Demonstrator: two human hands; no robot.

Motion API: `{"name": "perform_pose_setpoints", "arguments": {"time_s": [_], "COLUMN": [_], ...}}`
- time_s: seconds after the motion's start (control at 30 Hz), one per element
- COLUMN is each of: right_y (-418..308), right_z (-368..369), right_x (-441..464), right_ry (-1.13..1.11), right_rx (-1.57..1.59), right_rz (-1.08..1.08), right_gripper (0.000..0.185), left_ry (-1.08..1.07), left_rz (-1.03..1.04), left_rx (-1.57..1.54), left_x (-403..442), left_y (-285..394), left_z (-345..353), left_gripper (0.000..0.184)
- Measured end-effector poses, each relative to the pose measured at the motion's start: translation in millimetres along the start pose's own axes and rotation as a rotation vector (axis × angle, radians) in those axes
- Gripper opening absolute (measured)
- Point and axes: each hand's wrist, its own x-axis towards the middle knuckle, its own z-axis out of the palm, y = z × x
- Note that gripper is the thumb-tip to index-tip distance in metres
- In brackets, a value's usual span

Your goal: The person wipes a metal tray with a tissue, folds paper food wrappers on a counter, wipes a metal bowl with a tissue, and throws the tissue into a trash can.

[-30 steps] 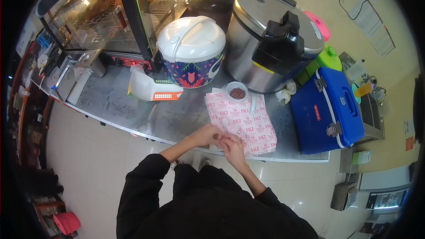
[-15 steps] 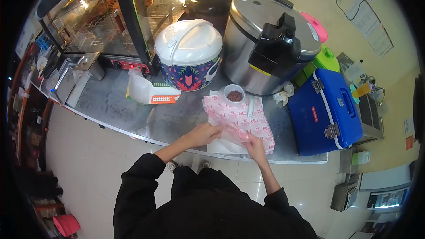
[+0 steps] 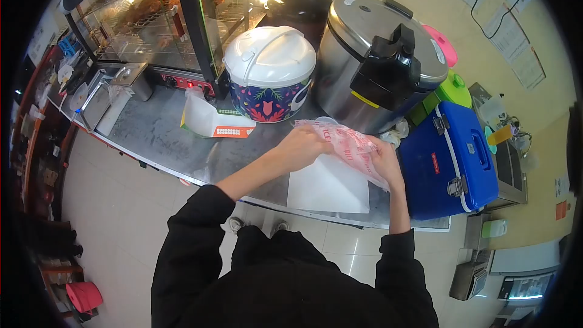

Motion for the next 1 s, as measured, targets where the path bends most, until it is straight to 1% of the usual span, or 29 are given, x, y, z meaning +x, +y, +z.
{"name": "perform_pose_setpoints", "arguments": {"time_s": [0.07,0.17,0.27,0.37,0.4,0.47,0.5,0.6,0.7,0.73,0.8,0.9,1.0], "right_y": [-6,8,10,-7,-13,-2,2,-18,3,1,-3,-7,-19], "right_z": [2,8,1,-5,-8,-2,1,19,58,70,90,110,112], "right_x": [0,4,14,21,22,22,21,0,-33,-44,-65,-88,-94], "right_ry": [0.021,0.019,-0.019,-0.055,-0.064,-0.077,-0.082,-0.167,-0.238,-0.282,-0.379,-0.389,-0.38], "right_rx": [-0.037,-0.083,0.0,-0.029,-0.041,-0.013,0.004,0.061,-0.035,-0.058,-0.107,-0.055,-0.159], "right_rz": [-0.048,0.009,-0.015,-0.022,-0.013,-0.005,0.002,0.021,-0.035,0.016,0.111,0.018,-0.118], "right_gripper": [0.034,0.034,0.033,0.032,0.032,0.032,0.032,0.032,0.039,0.043,0.05,0.057,0.06], "left_ry": [-0.029,0.071,0.032,0.171,0.18,0.19,0.198,0.21,0.086,0.053,-0.006,-0.028,-0.029], "left_rz": [-0.092,-0.414,-0.208,-0.22,-0.21,-0.187,-0.184,-0.146,-0.228,-0.241,-0.393,-0.531,-0.625], "left_rx": [-0.038,-0.299,-0.087,-0.151,-0.139,-0.123,-0.086,-0.045,-0.146,-0.169,-0.202,-0.173,-0.126], "left_x": [-15,-8,12,26,25,15,5,-47,-114,-139,-186,-242,-282], "left_y": [2,-13,-11,-11,-9,-2,3,18,36,40,53,63,70], "left_z": [-4,-23,-25,-45,-53,-69,-82,-111,-109,-99,-82,-58,-41], "left_gripper": [0.018,0.015,0.013,0.013,0.013,0.012,0.012,0.013,0.016,0.015,0.013,0.013,0.012]}}
